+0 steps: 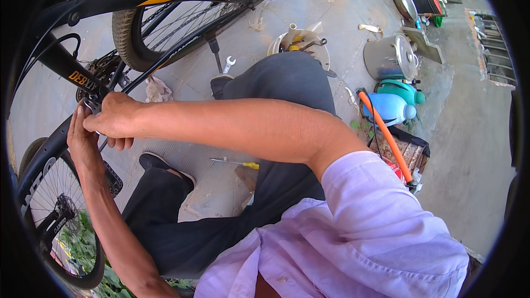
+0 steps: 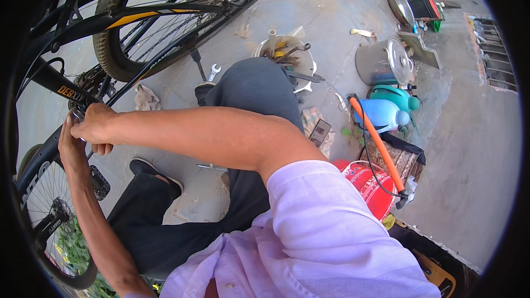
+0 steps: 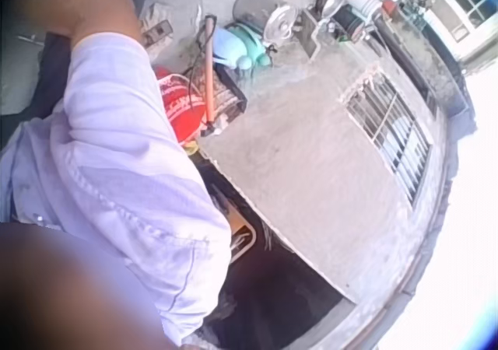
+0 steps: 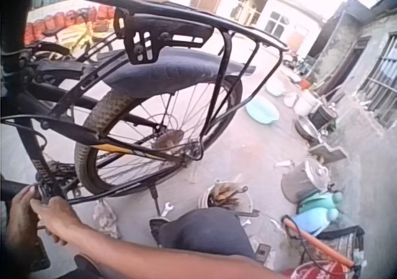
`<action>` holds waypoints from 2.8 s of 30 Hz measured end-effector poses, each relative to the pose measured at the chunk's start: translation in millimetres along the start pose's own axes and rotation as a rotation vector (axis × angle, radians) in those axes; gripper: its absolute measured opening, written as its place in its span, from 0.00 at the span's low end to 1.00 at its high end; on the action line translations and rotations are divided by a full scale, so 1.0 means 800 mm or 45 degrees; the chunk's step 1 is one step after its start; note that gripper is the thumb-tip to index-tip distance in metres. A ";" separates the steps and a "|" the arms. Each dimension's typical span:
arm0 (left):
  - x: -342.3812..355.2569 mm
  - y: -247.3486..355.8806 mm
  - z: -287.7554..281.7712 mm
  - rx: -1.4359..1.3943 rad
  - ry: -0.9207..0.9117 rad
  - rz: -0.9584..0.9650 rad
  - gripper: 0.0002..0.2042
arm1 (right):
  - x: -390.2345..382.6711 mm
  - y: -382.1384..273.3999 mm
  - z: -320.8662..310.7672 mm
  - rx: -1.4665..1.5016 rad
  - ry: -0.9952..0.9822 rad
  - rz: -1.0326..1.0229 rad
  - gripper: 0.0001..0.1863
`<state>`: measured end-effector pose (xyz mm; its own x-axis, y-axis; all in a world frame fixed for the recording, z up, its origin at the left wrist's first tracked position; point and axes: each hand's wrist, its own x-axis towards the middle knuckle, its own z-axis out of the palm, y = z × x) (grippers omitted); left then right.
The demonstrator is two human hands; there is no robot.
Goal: The person positions a bicycle upright and squats to work on the crankset area. Using a chain whip and a wrench, the person secures the chainring and tightens the bolts on the crank arm.
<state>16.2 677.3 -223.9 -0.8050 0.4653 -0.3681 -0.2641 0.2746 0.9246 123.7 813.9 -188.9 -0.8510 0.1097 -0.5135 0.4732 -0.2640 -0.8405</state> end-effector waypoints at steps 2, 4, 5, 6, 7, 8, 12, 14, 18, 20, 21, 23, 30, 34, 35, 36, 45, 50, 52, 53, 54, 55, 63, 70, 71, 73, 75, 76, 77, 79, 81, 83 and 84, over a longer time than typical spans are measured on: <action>-0.001 0.000 0.006 -0.079 -0.009 0.005 0.24 | 0.004 -0.009 -0.007 0.087 0.015 -0.011 0.30; -0.001 0.002 0.007 -0.091 -0.016 -0.006 0.24 | 0.005 -0.011 -0.006 0.090 0.033 -0.019 0.29; 0.000 0.002 0.008 -0.097 -0.020 -0.012 0.24 | 0.006 -0.011 -0.006 0.091 0.041 -0.022 0.29; 0.001 0.002 0.006 -0.086 -0.013 -0.016 0.24 | 0.003 -0.012 -0.005 0.029 0.042 -0.023 0.28; 0.003 0.001 0.003 -0.075 -0.005 -0.021 0.24 | -0.001 -0.013 -0.005 -0.033 0.043 -0.024 0.27; 0.004 0.001 0.002 -0.065 0.002 -0.026 0.23 | -0.004 -0.013 -0.004 -0.096 0.043 -0.025 0.27; 0.003 0.002 0.001 -0.067 0.029 -0.033 0.24 | 0.000 -0.001 0.000 -0.196 0.052 0.006 0.24; 0.002 0.002 0.002 -0.113 0.010 -0.015 0.24 | -0.002 0.003 0.002 -0.244 0.062 0.015 0.22; 0.009 -0.006 -0.001 -0.135 -0.055 -0.032 0.25 | -0.003 0.008 0.002 -0.367 0.048 0.062 0.21; 0.007 -0.006 -0.001 -0.123 -0.032 -0.032 0.26 | -0.002 0.012 0.003 -0.382 0.042 0.051 0.21; 0.006 -0.005 -0.001 -0.120 -0.019 -0.030 0.26 | -0.002 0.012 0.004 -0.400 0.043 0.054 0.21; 0.008 -0.010 -0.006 -0.110 -0.018 -0.013 0.27 | 0.000 0.014 0.006 -0.432 0.047 0.057 0.21; 0.012 -0.017 -0.003 -0.182 -0.060 -0.062 0.26 | 0.009 0.038 0.000 -0.541 0.088 0.008 0.22; 0.008 -0.011 0.004 -0.133 0.001 -0.062 0.25 | 0.012 0.044 0.004 -0.583 0.257 -0.159 0.23; 0.012 -0.012 0.003 -0.126 -0.006 -0.055 0.26 | 0.011 0.040 0.001 -0.521 0.177 -0.088 0.23; 0.007 -0.007 0.008 -0.094 0.044 -0.022 0.26 | 0.005 0.027 0.001 -0.459 0.088 -0.012 0.24; 0.006 0.000 -0.001 -0.239 -0.092 -0.040 0.21 | -0.003 -0.007 -0.006 -0.260 0.073 -0.057 0.27; 0.008 -0.004 -0.002 -0.156 -0.055 -0.009 0.25 | -0.004 0.006 0.007 -0.552 0.118 -0.009 0.26; 0.001 0.000 0.001 -0.087 -0.032 -0.014 0.26 | 0.005 0.024 0.013 -0.679 0.174 -0.085 0.27; -0.002 0.003 0.003 -0.081 -0.021 -0.015 0.27 | 0.010 0.032 0.015 -0.693 0.178 -0.103 0.28; -0.003 0.004 0.011 -0.075 -0.028 -0.019 0.27 | 0.012 0.038 0.012 -0.704 0.198 -0.114 0.28; -0.008 0.009 0.017 -0.069 -0.022 -0.023 0.27 | 0.011 0.039 0.012 -0.717 0.205 -0.129 0.29; -0.008 0.005 0.016 -0.087 -0.036 -0.026 0.26 | 0.021 0.060 0.012 -0.746 0.234 -0.158 0.27; -0.004 0.008 0.011 -0.101 -0.005 -0.006 0.26 | 0.007 0.018 0.006 -0.423 0.020 -0.029 0.28; -0.003 0.007 0.008 -0.076 -0.002 -0.022 0.25 | 0.006 0.016 0.005 -0.377 0.029 -0.048 0.27; -0.002 0.008 0.009 -0.045 -0.002 -0.048 0.25 | 0.005 0.015 0.003 -0.331 0.042 -0.063 0.27; -0.003 0.010 0.011 -0.033 -0.006 -0.072 0.25 | 0.007 0.020 0.004 -0.332 0.045 -0.052 0.25; -0.001 0.007 0.011 -0.043 -0.022 -0.056 0.26 | 0.007 0.022 0.005 -0.346 0.048 -0.056 0.25; 0.002 0.003 0.010 -0.054 -0.040 -0.039 0.26 | 0.008 0.025 0.005 -0.360 0.052 -0.059 0.26; 0.001 0.004 0.010 -0.053 -0.034 -0.013 0.26 | 0.007 0.025 0.006 -0.412 0.034 -0.057 0.26; -0.004 0.008 0.013 -0.029 -0.001 0.002 0.26 | 0.005 0.025 0.005 -0.485 0.004 -0.042 0.26; -0.007 0.010 0.018 -0.106 0.021 0.009 0.23 | 0.005 0.028 0.007 -0.515 0.034 -0.052 0.27; -0.008 0.010 0.020 -0.144 0.032 0.012 0.21 | 0.006 0.031 0.007 -0.529 0.049 -0.058 0.27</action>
<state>27.5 689.7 -215.3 -0.8204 0.4461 -0.3578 -0.3133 0.1729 0.9338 130.1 802.2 -211.3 -0.8677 0.1503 -0.4737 0.4936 0.1500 -0.8566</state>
